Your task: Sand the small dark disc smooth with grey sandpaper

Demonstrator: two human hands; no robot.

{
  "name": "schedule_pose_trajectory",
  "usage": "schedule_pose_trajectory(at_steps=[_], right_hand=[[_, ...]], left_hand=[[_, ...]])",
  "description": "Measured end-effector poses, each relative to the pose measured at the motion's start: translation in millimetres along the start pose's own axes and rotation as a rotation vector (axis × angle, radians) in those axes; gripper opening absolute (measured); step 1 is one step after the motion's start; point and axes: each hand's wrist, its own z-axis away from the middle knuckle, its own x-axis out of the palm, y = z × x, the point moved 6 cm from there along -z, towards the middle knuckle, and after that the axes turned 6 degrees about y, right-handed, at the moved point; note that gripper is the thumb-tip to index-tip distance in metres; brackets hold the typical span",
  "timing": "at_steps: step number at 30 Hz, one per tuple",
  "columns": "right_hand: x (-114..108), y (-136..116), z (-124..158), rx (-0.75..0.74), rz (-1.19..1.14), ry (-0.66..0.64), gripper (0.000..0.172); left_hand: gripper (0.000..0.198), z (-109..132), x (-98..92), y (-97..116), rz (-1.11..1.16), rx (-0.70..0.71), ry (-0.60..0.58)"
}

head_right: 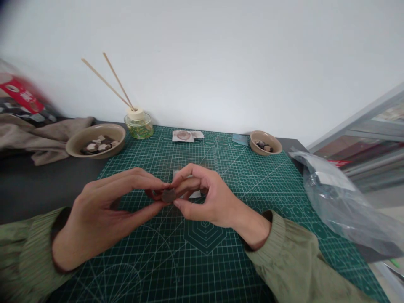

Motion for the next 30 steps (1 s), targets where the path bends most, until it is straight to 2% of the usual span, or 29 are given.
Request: schedule_pose_trajectory(at_steps=[6, 10, 12, 14, 15, 18, 20, 21, 23, 26, 30], right_hand=[[-4, -2, 2, -0.021, 0.135, 0.0, 0.03], [-32, -14, 2, -0.055, 0.348, 0.117, 0.019], [-45, -19, 1, -0.059, 0.484, 0.125, 0.031], [-51, -20, -1, -0.056, 0.579, 0.071, 0.047], [-52, -19, -2, -0.056, 0.61, 0.039, 0.048], [-52, -16, -4, -0.072, 0.668, 0.03, 0.025], [-55, -16, -5, -0.078, 0.685, 0.123, 0.009], [-58, -17, -5, -0.072, 0.68, 0.183, 0.009], [-63, -20, -6, -0.041, 0.641, 0.283, 0.028], [-65, -23, -7, 0.026, 0.551, 0.34, 0.054], [-65, -25, -4, 0.077, 0.493, 0.357, 0.065]], left_hand=[[0.007, 0, -1.0, -2, -0.008, -0.019, -0.002], [0.002, 0, -5.2, -15, -0.051, -0.097, 0.033], [0.005, -1, -6.1, -24, -0.074, -0.153, 0.046], [0.008, -2, -6.0, -33, -0.087, -0.21, 0.053], [0.011, -2, -5.8, -37, -0.088, -0.238, 0.056], [0.026, -4, -5.1, -47, -0.08, -0.307, 0.062], [0.037, -5, -5.4, -51, -0.064, -0.338, 0.067], [0.041, -6, -5.8, -54, -0.054, -0.348, 0.069], [0.044, -6, -6.7, -59, -0.033, -0.363, 0.065], [0.045, -6, -6.4, -69, -0.006, -0.373, 0.034], [0.039, -2, -2.2, -80, 0.01, -0.385, -0.03]])
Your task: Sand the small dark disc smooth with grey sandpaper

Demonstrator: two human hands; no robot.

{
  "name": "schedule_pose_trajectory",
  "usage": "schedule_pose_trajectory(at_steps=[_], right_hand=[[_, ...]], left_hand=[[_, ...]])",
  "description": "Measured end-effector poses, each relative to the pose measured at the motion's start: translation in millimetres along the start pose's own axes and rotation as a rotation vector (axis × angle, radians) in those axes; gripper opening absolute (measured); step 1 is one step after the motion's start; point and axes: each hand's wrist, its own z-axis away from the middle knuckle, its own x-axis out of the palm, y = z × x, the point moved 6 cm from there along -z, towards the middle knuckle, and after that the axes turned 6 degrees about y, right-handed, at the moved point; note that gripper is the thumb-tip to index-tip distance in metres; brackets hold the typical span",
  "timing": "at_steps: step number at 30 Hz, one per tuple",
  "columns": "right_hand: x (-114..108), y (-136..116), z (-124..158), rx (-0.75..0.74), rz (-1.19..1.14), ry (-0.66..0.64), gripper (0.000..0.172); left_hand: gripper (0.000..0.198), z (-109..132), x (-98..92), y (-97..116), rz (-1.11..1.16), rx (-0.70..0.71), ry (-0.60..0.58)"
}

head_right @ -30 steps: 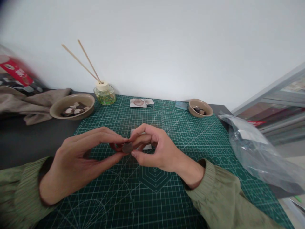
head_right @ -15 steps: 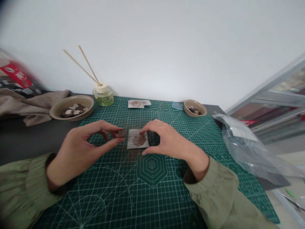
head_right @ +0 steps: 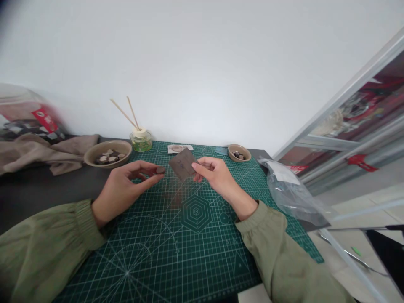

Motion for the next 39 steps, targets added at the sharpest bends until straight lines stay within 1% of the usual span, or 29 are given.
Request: schedule_pose_trajectory(at_steps=[2, 5, 6, 8, 10, 12, 14, 16, 18, 20, 21, 22, 24, 27, 29, 30, 31, 33, 39], right_hand=[[-1, 3, 4, 0.02, 0.011, -0.012, 0.059], [-4, 11, 9, 0.045, 0.077, -0.029, 0.04], [-7, 13, 10, 0.049, 0.112, -0.022, 0.038], [-16, 14, 5, 0.042, 0.2, 0.031, 0.041], [-27, 10, -8, 0.011, 0.31, 0.125, 0.044], [-34, 2, -27, -0.051, 0.437, 0.23, 0.045], [-29, -5, -50, -0.115, 0.567, 0.27, 0.043], [-14, -8, -73, -0.154, 0.691, 0.215, 0.044], [6, -5, -91, -0.166, 0.798, 0.071, 0.045], [16, 0, -100, -0.164, 0.878, -0.058, 0.045], [14, 1, -102, -0.162, 0.909, -0.084, 0.046], [7, 1, -102, -0.153, 0.938, -0.081, 0.047], [-21, 1, -101, -0.106, 0.999, -0.019, 0.047], [-72, 7, -95, 0.024, 1.099, 0.063, 0.047], [-94, 15, -88, 0.109, 1.147, 0.06, 0.047], [-100, 20, -85, 0.141, 1.163, 0.046, 0.048], [-102, 25, -83, 0.166, 1.175, 0.03, 0.048], [-99, 34, -79, 0.197, 1.198, -0.001, 0.049], [-69, 50, -81, 0.236, 1.301, -0.009, 0.048]], left_hand=[[0.039, 0, 2.1, -4, -0.001, -0.009, -0.02], [0.042, 0, 4.6, -8, -0.004, -0.019, -0.033], [0.043, 0, 5.4, -8, -0.004, -0.02, -0.037], [0.044, 1, 7.1, -9, -0.005, -0.02, -0.046], [0.045, 2, 9.1, -9, -0.007, -0.016, -0.059], [0.044, 2, 10.7, -9, -0.01, -0.01, -0.068], [0.044, 3, 11.4, -9, -0.016, -0.002, -0.073], [0.044, 3, 11.3, -8, -0.025, 0.004, -0.077], [0.043, 3, 10.9, -8, -0.03, 0.013, -0.08], [0.043, 3, 10.8, -8, -0.029, 0.025, -0.086], [0.042, 4, 10.9, -8, -0.028, 0.032, -0.09], [0.042, 4, 11.2, -8, -0.026, 0.039, -0.094], [0.041, 5, 12.1, -8, -0.023, 0.052, -0.103], [0.039, 6, 13.7, -7, -0.022, 0.066, -0.114], [0.038, 7, 14.6, -6, -0.024, 0.073, -0.121], [0.038, 7, 14.8, -5, -0.025, 0.077, -0.123], [0.037, 7, 14.9, -5, -0.027, 0.081, -0.125], [0.037, 7, 14.6, -4, -0.032, 0.089, -0.125], [0.036, 6, 13.3, -2, -0.045, 0.106, -0.129]])
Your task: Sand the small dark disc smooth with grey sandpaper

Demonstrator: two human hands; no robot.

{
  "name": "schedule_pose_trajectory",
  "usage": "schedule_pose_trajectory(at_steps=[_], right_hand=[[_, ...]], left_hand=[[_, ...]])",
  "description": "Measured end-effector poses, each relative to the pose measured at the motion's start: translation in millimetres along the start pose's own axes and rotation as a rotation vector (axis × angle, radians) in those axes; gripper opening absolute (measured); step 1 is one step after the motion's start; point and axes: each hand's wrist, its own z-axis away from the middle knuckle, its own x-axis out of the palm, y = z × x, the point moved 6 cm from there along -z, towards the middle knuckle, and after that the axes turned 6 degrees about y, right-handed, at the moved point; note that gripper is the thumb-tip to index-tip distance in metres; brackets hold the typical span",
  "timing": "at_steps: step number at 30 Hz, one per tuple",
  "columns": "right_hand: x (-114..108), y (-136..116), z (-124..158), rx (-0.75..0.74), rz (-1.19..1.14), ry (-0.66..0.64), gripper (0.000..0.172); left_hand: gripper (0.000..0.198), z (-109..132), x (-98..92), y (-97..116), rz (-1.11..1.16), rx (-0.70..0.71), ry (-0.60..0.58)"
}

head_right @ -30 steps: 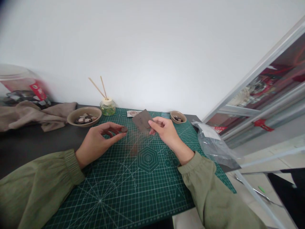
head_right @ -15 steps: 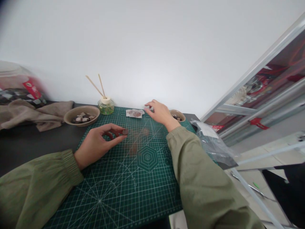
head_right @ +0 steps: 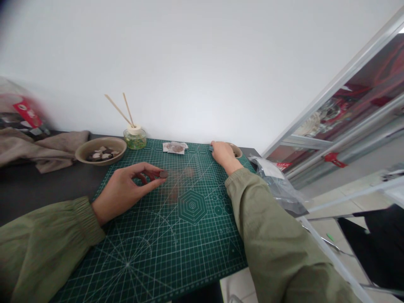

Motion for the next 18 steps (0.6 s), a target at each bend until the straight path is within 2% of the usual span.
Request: schedule_pose_trajectory(at_steps=[4, 9, 14, 18], right_hand=[[4, -11, -5, 0.029, 0.041, -0.013, 0.049], [-3, -14, -4, 0.064, -0.003, -0.013, 0.05], [-7, -33, -9, 0.061, -0.208, 0.0, 0.046], [9, -60, -25, 0.118, -0.453, -0.112, 0.048]], left_hand=[[0.035, 0, -0.3, 1, -0.002, 0.004, 0.003], [0.036, 1, 0.8, 1, 0.0, -0.002, -0.002], [0.036, 0, 2.3, 4, 0.006, -0.006, -0.009], [0.036, 0, 2.3, 6, 0.009, -0.005, -0.017]])
